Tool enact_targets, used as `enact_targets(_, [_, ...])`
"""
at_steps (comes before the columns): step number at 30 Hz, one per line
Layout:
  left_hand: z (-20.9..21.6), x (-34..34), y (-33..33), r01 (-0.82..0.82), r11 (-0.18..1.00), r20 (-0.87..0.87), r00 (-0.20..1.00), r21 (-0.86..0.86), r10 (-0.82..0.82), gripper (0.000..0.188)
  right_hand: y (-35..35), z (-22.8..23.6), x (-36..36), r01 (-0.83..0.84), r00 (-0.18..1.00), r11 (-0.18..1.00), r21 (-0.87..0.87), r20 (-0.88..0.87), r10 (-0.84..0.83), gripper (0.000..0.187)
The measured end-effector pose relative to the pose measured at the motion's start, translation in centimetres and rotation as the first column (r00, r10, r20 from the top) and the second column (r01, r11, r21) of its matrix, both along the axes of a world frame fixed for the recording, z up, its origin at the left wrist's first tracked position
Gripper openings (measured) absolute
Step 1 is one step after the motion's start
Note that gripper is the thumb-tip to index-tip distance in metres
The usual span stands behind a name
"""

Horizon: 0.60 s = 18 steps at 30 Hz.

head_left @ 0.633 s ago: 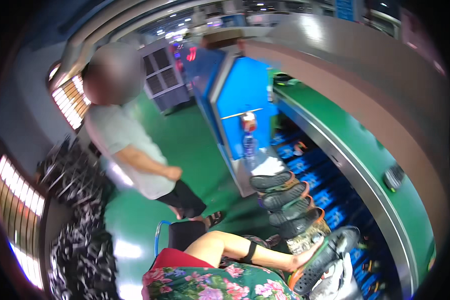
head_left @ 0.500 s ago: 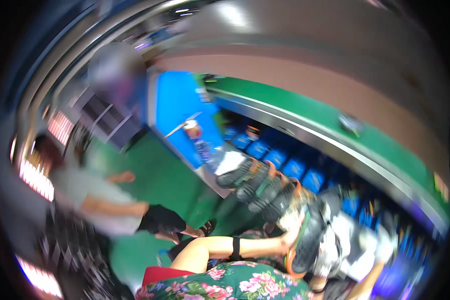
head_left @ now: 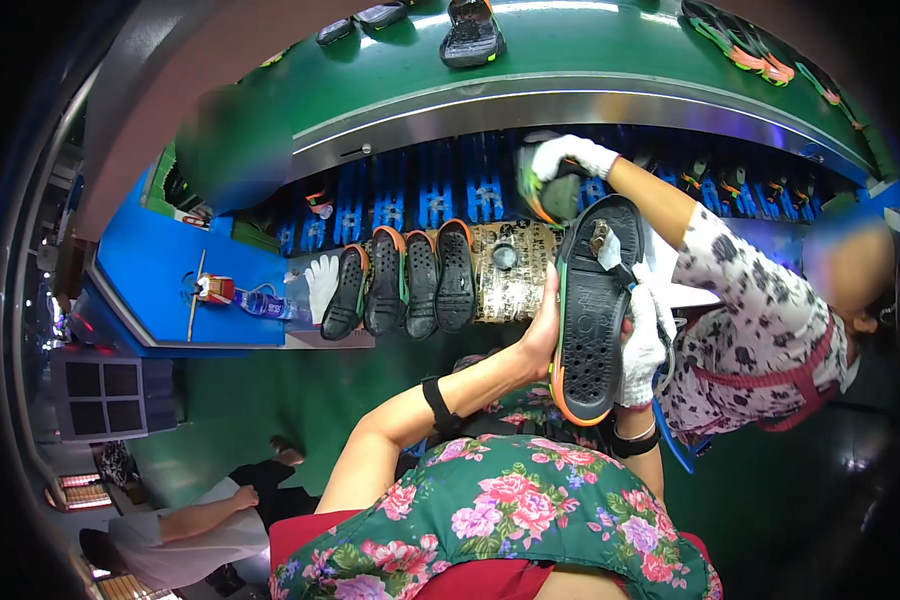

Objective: Applying adhesive or primer to the bottom of shoe soles using a brush.

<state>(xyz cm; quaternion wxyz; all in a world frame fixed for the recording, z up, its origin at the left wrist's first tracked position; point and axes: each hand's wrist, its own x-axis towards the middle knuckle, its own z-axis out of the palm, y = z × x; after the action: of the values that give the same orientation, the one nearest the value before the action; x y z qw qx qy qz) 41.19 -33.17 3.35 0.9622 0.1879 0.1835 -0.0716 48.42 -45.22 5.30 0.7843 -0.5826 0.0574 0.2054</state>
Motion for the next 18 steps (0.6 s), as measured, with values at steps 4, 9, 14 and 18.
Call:
enact_targets(4, [2.0,-1.3,0.3,0.011,0.977,-0.066,0.998,0.211,0.003,0.094,-0.4,-2.2,-0.9,0.05,0.983,0.984,0.173,0.168,-0.079,0.031])
enact_targets(9, [4.2,-4.2,7.4,-0.08,0.898,-0.063,0.991,0.432,0.119,0.066,-1.8,-3.5,-3.4,-0.113,0.901,0.949,-0.293,0.373,0.223,0.038])
enact_targets(14, [13.6,-6.6,14.6,-0.654,0.573,0.612,0.729,0.493,0.305,0.032,0.4,0.2,-2.5,0.017,0.863,0.989,-0.148,0.502,0.06,0.039])
enact_targets(18, [23.2,-10.0,15.5,-0.845,0.414,0.796,0.492,0.338,0.354,0.028,1.3,1.5,-1.7,-0.032,0.98,0.996,0.083,0.199,0.015,0.039])
